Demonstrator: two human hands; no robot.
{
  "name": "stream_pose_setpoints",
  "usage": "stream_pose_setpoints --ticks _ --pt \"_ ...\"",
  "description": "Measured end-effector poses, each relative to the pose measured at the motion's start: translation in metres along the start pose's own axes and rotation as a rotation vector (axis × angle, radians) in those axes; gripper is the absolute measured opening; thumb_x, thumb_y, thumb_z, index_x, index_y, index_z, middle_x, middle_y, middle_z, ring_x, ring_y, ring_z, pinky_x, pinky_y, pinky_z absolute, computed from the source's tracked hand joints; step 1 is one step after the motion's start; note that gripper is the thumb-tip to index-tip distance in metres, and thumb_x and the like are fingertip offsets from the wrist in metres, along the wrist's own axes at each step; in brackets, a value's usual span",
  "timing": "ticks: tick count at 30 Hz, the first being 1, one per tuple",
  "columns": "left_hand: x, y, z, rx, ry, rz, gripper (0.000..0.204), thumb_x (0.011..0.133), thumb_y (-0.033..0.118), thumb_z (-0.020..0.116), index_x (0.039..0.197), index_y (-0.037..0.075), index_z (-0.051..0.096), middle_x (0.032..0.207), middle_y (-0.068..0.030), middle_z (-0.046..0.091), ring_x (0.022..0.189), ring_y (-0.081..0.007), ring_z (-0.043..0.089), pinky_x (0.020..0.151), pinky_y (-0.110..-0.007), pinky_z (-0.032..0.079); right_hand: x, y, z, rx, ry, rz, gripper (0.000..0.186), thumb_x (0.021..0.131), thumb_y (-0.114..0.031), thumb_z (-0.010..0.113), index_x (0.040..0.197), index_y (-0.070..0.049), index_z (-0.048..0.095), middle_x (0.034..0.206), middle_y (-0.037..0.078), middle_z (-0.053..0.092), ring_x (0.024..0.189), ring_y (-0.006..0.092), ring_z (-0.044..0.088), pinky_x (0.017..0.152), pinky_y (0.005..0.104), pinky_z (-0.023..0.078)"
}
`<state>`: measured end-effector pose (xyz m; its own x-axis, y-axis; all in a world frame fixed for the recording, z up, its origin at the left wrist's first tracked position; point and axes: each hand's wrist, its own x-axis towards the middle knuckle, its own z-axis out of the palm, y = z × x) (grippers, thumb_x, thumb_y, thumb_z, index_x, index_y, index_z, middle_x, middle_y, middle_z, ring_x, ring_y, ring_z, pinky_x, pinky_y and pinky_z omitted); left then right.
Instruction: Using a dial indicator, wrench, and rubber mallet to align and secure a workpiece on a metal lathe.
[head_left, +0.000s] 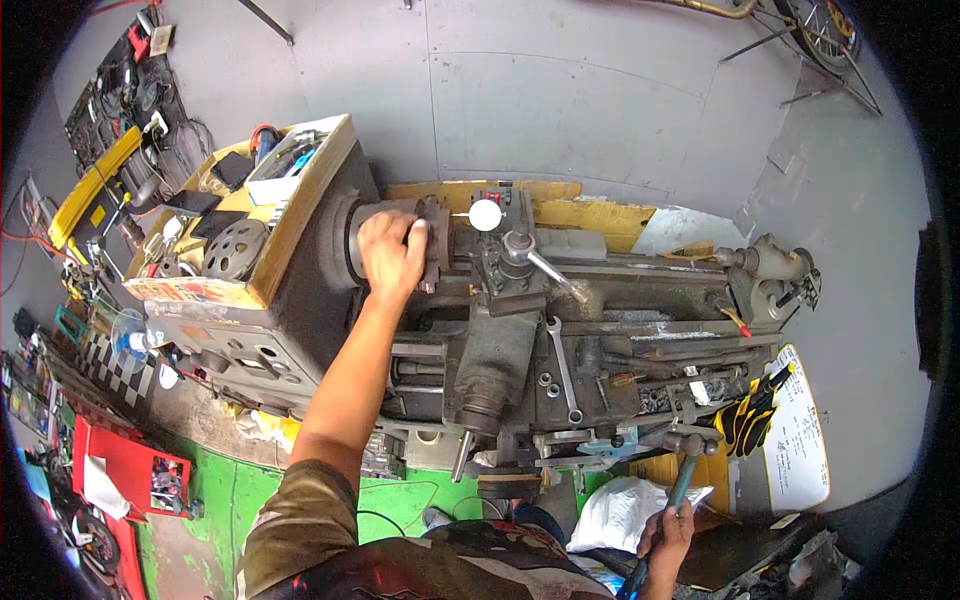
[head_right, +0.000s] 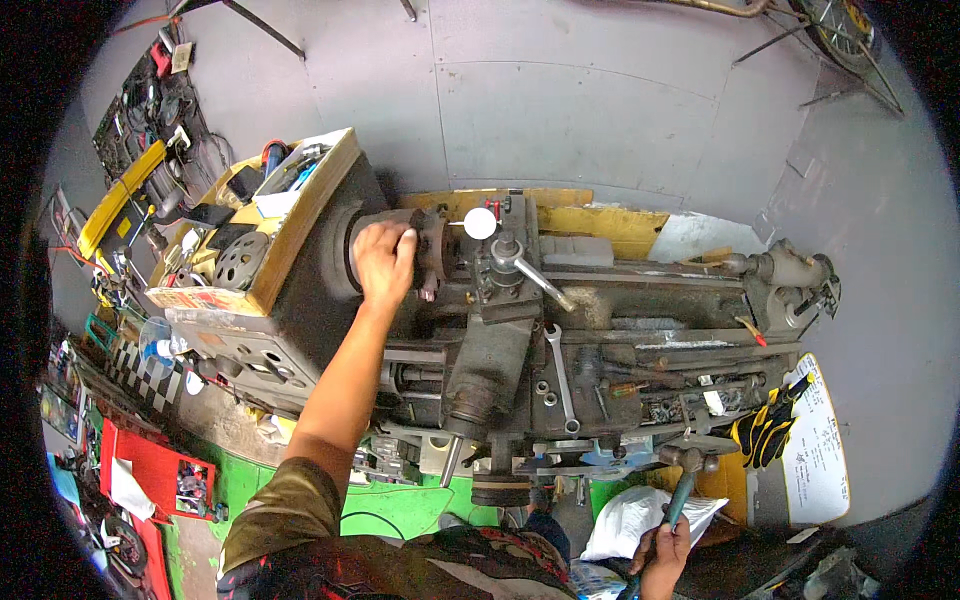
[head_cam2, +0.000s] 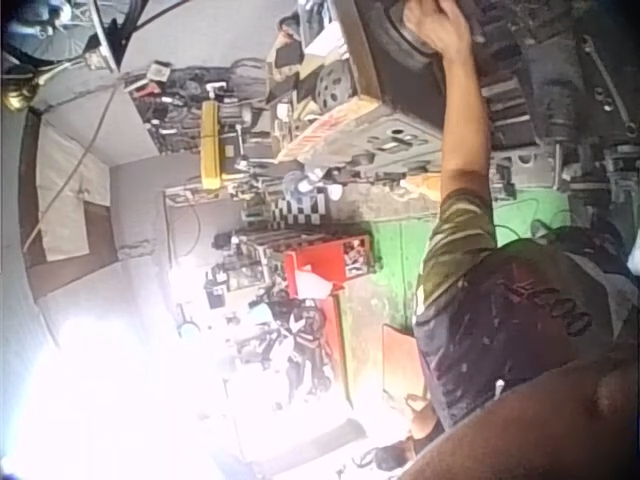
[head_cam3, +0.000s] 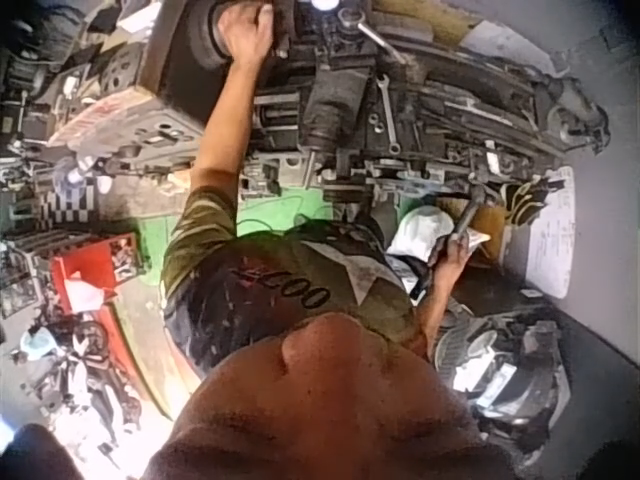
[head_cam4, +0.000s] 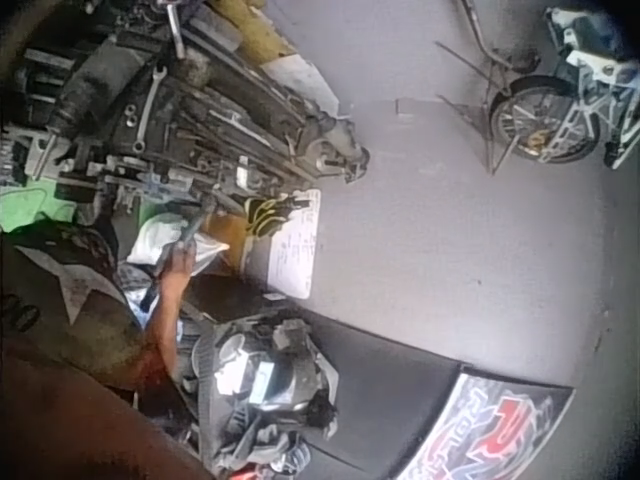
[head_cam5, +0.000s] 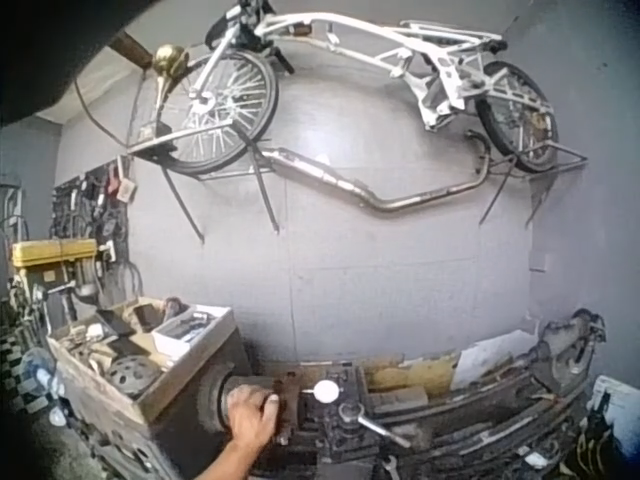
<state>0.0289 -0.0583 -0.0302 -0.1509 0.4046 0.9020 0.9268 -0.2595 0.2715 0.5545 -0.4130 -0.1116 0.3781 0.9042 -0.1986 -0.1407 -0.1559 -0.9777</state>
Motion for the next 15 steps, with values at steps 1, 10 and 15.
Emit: stream_pose_setpoints --ticks 1,10,15 --pt "-0.002 0.002 -0.012 0.005 0.020 0.037 0.019 0.093 0.022 0.073 0.086 0.004 0.076 0.099 -0.0102 0.073 0.102 -0.0340 0.065 0.098 -0.049 0.045 0.003 -0.003 -0.002 0.007 -0.013 -0.003 0.033 0.112 -0.032 0.056 0.128 -0.003 0.051 0.066 0.004 0.051 0.037 0.0137 0.044 0.032 0.0284 0.036" --pt "0.042 0.003 -0.017 0.029 0.097 -0.055 0.026 0.095 0.025 0.074 0.081 0.003 0.067 0.091 -0.0116 0.070 0.090 -0.0352 0.063 0.086 -0.050 0.045 0.034 0.028 -0.065 -0.224 0.219 -0.007 0.034 0.113 -0.026 0.056 0.139 -0.006 0.053 0.067 -0.001 0.049 0.042 0.0088 0.042 0.037 0.0283 0.034" --pt "0.080 -0.029 0.025 0.116 -0.312 -0.213 0.049 0.104 0.045 0.063 0.129 0.005 0.077 0.132 -0.0214 0.074 0.127 -0.0390 0.069 0.111 -0.048 0.051 0.060 0.070 -0.127 -0.840 0.369 -0.351 0.042 0.101 -0.015 0.067 0.136 0.007 0.064 0.102 0.028 0.076 0.085 0.0416 0.073 0.084 0.0503 0.056"
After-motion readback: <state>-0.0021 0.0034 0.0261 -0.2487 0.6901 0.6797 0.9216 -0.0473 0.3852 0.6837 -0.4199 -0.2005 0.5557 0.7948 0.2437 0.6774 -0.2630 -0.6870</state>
